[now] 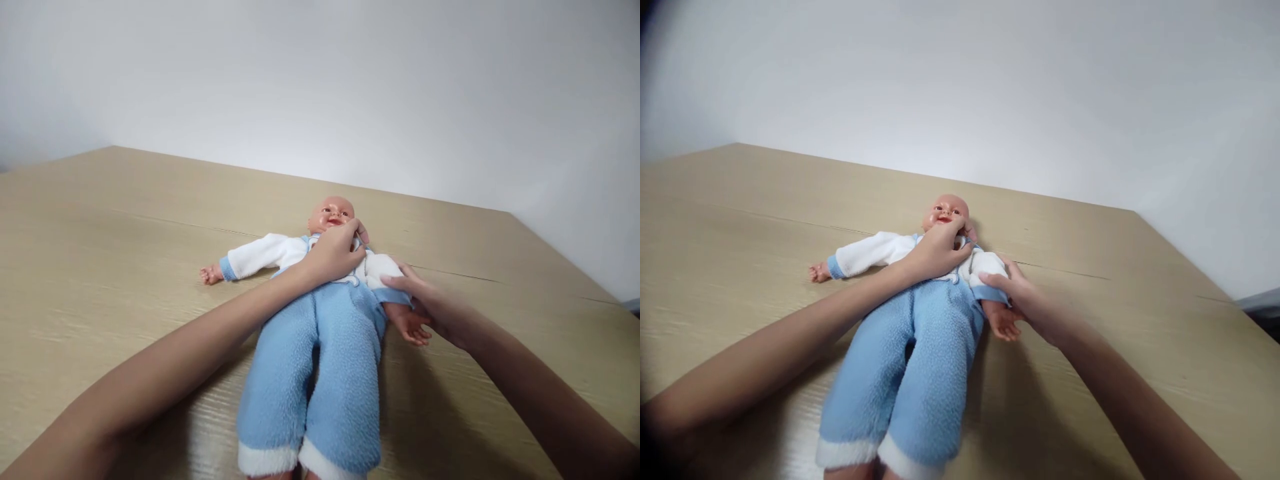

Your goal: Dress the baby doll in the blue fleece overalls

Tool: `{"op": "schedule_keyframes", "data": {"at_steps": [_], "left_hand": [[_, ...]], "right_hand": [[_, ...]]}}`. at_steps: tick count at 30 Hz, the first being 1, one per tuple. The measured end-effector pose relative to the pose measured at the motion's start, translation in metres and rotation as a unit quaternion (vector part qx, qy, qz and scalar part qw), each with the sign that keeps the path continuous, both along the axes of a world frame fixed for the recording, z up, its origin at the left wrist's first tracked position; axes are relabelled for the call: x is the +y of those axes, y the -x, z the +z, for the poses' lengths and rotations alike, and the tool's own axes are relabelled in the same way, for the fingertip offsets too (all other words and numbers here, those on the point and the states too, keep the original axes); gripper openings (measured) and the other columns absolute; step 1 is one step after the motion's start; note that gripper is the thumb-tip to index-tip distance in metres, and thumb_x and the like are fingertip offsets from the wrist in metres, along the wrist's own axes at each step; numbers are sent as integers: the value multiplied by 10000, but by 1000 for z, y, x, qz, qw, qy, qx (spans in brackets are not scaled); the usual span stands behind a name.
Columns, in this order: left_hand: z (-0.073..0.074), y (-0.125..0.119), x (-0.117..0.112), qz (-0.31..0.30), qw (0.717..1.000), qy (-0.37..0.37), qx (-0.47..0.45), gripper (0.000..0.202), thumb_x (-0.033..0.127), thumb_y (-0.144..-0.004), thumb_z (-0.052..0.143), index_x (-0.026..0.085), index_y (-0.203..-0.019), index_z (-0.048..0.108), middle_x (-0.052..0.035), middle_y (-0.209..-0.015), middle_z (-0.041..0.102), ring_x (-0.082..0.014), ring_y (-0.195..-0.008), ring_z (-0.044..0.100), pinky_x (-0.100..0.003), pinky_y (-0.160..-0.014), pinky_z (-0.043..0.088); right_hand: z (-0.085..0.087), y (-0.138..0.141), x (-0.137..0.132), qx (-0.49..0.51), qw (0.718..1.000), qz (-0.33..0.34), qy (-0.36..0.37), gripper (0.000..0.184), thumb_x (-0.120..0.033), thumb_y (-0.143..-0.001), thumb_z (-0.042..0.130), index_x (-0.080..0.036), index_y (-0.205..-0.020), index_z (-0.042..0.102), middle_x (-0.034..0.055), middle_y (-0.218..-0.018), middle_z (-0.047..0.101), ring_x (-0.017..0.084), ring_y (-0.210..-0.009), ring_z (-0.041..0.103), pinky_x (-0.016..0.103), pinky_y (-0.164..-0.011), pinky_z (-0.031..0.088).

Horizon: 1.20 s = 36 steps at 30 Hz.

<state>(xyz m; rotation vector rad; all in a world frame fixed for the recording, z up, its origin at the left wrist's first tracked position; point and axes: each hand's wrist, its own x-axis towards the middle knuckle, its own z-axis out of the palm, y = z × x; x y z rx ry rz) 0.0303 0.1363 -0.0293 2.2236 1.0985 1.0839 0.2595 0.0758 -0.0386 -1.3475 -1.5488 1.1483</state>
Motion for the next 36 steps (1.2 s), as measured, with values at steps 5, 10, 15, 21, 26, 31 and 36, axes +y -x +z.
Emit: {"op": "schedule_keyframes", "data": {"at_steps": [5,10,15,21,26,31,36], "left_hand": [[0,-1,-1,-3,1000,-5,14,150,90,-926,635,197,-1031,624,-40,-963,742,-178,-759,628,-324,-718,448],[2,-1,-3,3,1000,-5,23,127,116,-925,646,208,-1007,615,-16,-883,706,-184,-748,632,-322,-698,431],[4,0,-4,9,1000,-17,19,147,101,-908,656,199,-1012,619,-19,-895,700,-185,-758,629,-325,-709,430],[3,1,-5,5,999,-4,35,159,146,-920,669,211,-1046,597,-22,-914,702,-189,-760,622,-329,-715,442],[3,3,-6,-5,999,-13,36,265,207,-945,666,203,-1179,541,-97,-1124,712,-231,-975,681,-362,-869,514],[11,13,-11,-27,994,-93,47,161,260,-1009,631,213,-1140,551,-121,-1187,700,-272,-1124,645,-435,-1064,490],[19,39,-35,-27,990,-129,54,105,280,-1061,581,241,-1157,594,-96,-1209,697,-293,-1202,617,-474,-1151,458]], "right_hand": [[16,-48,-17,-14,990,-34,136,785,-579,-805,906,-345,-1521,687,90,-1169,873,263,-743,820,307,-476,621],[6,-72,-20,-34,997,-45,61,645,-653,-842,878,-334,-1395,788,90,-1410,813,382,-1267,786,509,-1029,699],[-9,-67,-23,-34,998,-26,36,743,-595,-693,1011,-300,-1341,794,101,-1287,859,389,-1184,817,553,-1065,676],[-13,-75,-20,-79,996,-42,-11,668,-626,-680,1011,-275,-1216,821,114,-1243,867,380,-1081,831,555,-1048,672],[-17,-76,-19,-105,992,-39,-64,636,-643,-735,978,-266,-1220,817,122,-1282,848,387,-1163,801,564,-1105,634],[-22,-74,-20,-116,991,-36,-59,660,-668,-777,936,-246,-1260,783,132,-1298,832,380,-1182,786,556,-1105,620],[-31,-79,-19,-173,976,-36,-127,598,-626,-878,857,-245,-1328,753,142,-1369,787,382,-1256,736,592,-1152,553]]}}
